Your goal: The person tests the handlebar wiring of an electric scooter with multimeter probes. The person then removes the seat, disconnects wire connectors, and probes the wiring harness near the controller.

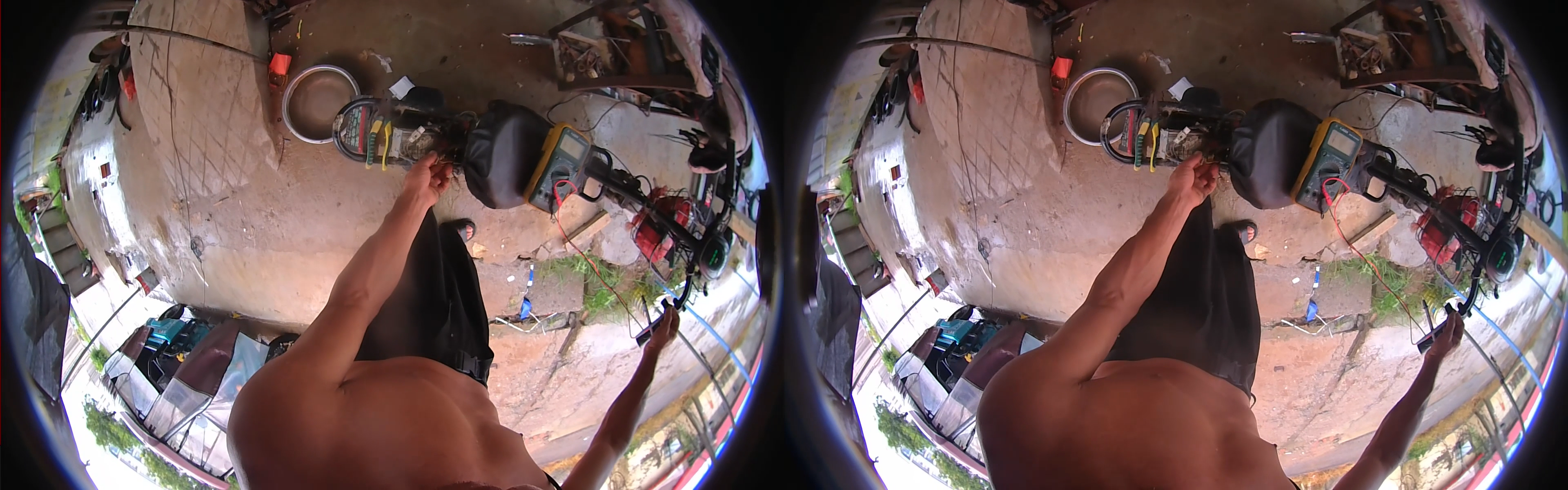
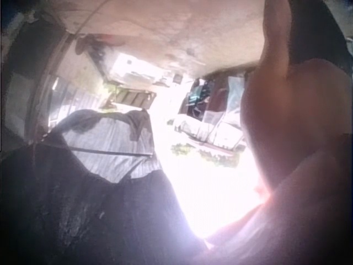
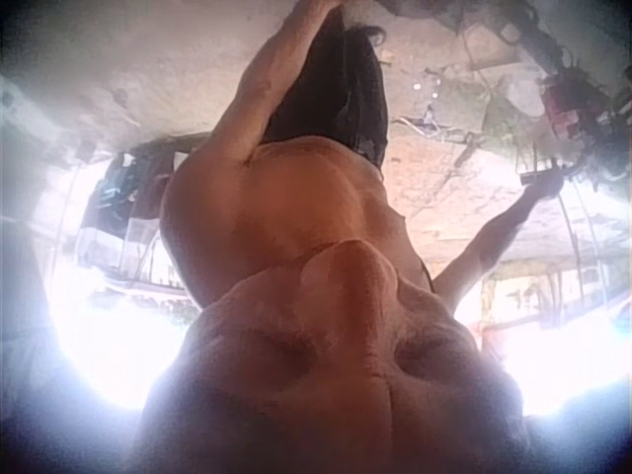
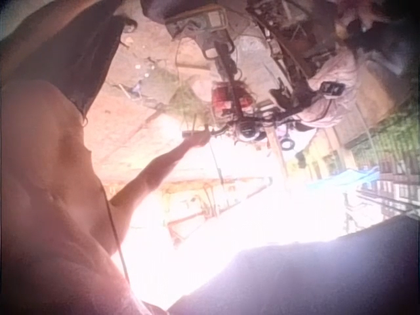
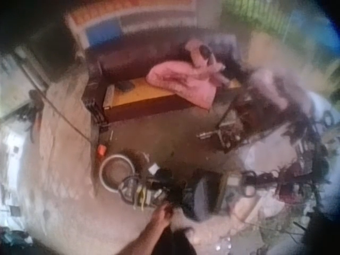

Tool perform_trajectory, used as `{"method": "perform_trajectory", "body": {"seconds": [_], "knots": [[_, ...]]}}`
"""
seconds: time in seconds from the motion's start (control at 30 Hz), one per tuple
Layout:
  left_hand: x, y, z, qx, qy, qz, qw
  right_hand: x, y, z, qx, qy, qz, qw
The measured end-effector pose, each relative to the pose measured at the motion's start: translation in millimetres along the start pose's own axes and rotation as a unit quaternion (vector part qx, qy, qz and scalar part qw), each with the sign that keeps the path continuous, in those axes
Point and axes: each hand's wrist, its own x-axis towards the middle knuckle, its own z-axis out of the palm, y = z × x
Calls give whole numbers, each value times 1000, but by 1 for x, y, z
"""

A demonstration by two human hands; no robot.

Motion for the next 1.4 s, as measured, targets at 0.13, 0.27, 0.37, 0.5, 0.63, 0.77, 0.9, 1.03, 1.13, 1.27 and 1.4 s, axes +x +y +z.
{"method": "perform_trajectory", "body": {"seconds": [0.13, 0.27, 0.37, 0.5, 0.63, 0.77, 0.9, 1.03, 1.13, 1.27, 1.4], "knots": [[9, -1, -20, 117, -77, 41, 989, 4, 10, 0, -12, -2, 6, 1000], [22, -17, -35, 300, -93, 124, 941, 2, 15, -6, -15, 2, -36, 999], [39, -17, -52, 371, -77, 165, 911, 3, 15, -4, -23, -3, -49, 999], [42, -20, -66, 437, -83, 223, 868, -1, 14, 2, -30, -5, -11, 999], [28, -28, -58, 371, -105, 240, 891, -10, 7, 10, -6, 1, -58, 998], [32, -44, -46, 429, -46, 207, 878, -20, -2, 0, -30, 8, -93, 995], [71, -26, -93, 460, 17, 288, 840, -12, 2, 25, -48, -7, -102, 994], [63, -28, -113, 556, -53, 405, 724, -21, -2, 42, 54, -53, -107, 991], [36, -73, -37, 389, -2, 214, 896, -57, -9, -5, 68, 12, -114, 991], [24, -41, -56, 314, -14, 210, 926, -128, -33, 36, 67, -21, -179, 981], [32, -38, -59, 259, -26, 176, 949, -210, -49, 101, 186, -73, -170, 965]]}}
